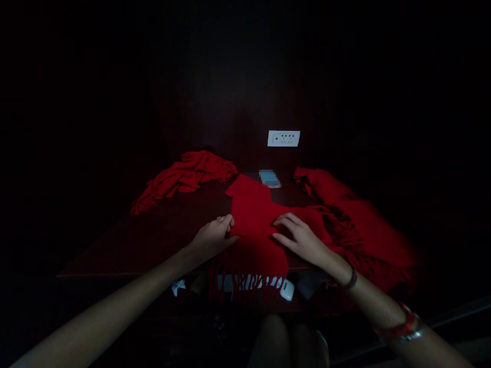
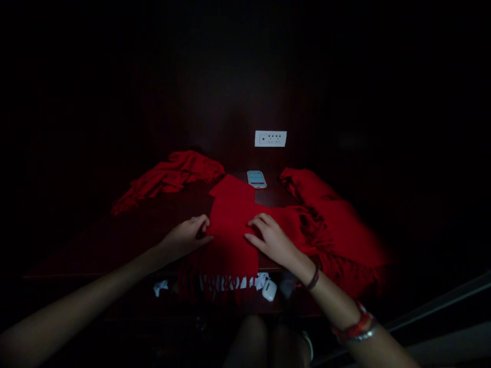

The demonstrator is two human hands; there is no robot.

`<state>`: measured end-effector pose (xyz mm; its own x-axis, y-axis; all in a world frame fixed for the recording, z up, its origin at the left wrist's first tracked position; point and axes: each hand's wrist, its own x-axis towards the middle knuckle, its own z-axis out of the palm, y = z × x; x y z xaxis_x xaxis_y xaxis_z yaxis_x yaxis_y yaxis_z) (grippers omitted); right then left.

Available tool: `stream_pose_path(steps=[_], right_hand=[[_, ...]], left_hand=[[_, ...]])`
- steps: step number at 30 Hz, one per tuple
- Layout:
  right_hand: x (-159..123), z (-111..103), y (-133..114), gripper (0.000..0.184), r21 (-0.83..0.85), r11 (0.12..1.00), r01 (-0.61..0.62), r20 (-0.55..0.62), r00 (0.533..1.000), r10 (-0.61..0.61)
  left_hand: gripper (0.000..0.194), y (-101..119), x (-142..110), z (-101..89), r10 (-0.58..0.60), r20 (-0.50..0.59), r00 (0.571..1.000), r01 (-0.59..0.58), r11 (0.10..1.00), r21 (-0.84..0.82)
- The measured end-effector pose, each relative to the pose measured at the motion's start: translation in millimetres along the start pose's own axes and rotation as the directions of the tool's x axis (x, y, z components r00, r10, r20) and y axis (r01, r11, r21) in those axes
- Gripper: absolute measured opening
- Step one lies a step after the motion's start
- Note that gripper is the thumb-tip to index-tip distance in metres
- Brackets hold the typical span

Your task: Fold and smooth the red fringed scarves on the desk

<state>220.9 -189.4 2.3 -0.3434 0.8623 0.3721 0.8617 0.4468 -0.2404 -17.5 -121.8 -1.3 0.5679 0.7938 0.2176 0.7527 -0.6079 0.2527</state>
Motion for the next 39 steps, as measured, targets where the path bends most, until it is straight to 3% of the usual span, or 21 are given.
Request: stream_pose_path(steps=[5, 8, 11, 15, 21, 25, 31, 35, 39], right_hand=[[-24.4, 1.5, -28.0, 0.028, -0.278, 0.948, -0.158, -0.017, 0.987, 0.159], [-19.4, 6.8, -34.8, 0.032, -0.4, 0.873, -0.277, -0.031, 0.957, 0.29], [-9.7, 8.5, -38.3, 0.029, -0.431, 0.845, -0.316, 0.032, 0.931, 0.364], [-1.7, 4.8, -40.9, 0.026, -0.423, 0.856, -0.297, 0.137, 0.913, 0.384], [6.3, -20.3, -50.5, 0.026, -0.552, 0.792, -0.26, -0.039, 0.957, 0.287], [-4.6, -20.2, -55.5, 0.023, -0.544, 0.783, -0.302, -0.083, 0.948, 0.308], [-31.5, 7.3, -43.9, 0.028, -0.452, 0.794, -0.407, -0.121, 0.91, 0.397], [-26.4, 14.8, -41.9, 0.025, -0.348, 0.837, -0.422, -0.038, 0.898, 0.438], [-17.7, 3.3, -40.9, 0.02, -0.297, 0.848, -0.439, 0.016, 0.886, 0.464]], left_hand=[[0.023, 16.0, 2.3, -2.4, -0.15, 0.043, 0.988, 0.139, 0.972, 0.188], [0.029, 27.7, 3.3, -4.4, -0.196, 0.025, 0.98, 0.181, 0.941, 0.285], [0.029, 33.8, 3.7, -4.0, -0.215, 0.02, 0.976, 0.196, 0.92, 0.34], [0.023, 33.5, 3.8, -3.1, -0.201, -0.02, 0.979, 0.194, 0.906, 0.377], [0.023, 37.9, 7.7, -2.9, -0.184, -0.032, 0.982, 0.183, 0.914, 0.362], [0.024, 41.0, 6.1, 1.4, -0.202, -0.017, 0.979, 0.195, 0.918, 0.345], [0.02, 36.5, 4.7, 2.0, -0.067, -0.03, 0.997, 0.073, 0.925, 0.373], [0.02, 34.0, 9.2, -3.7, -0.131, 0.033, 0.991, 0.111, 0.927, 0.358], [0.022, 33.6, 9.0, -9.8, -0.122, 0.008, 0.992, 0.111, 0.928, 0.354]])
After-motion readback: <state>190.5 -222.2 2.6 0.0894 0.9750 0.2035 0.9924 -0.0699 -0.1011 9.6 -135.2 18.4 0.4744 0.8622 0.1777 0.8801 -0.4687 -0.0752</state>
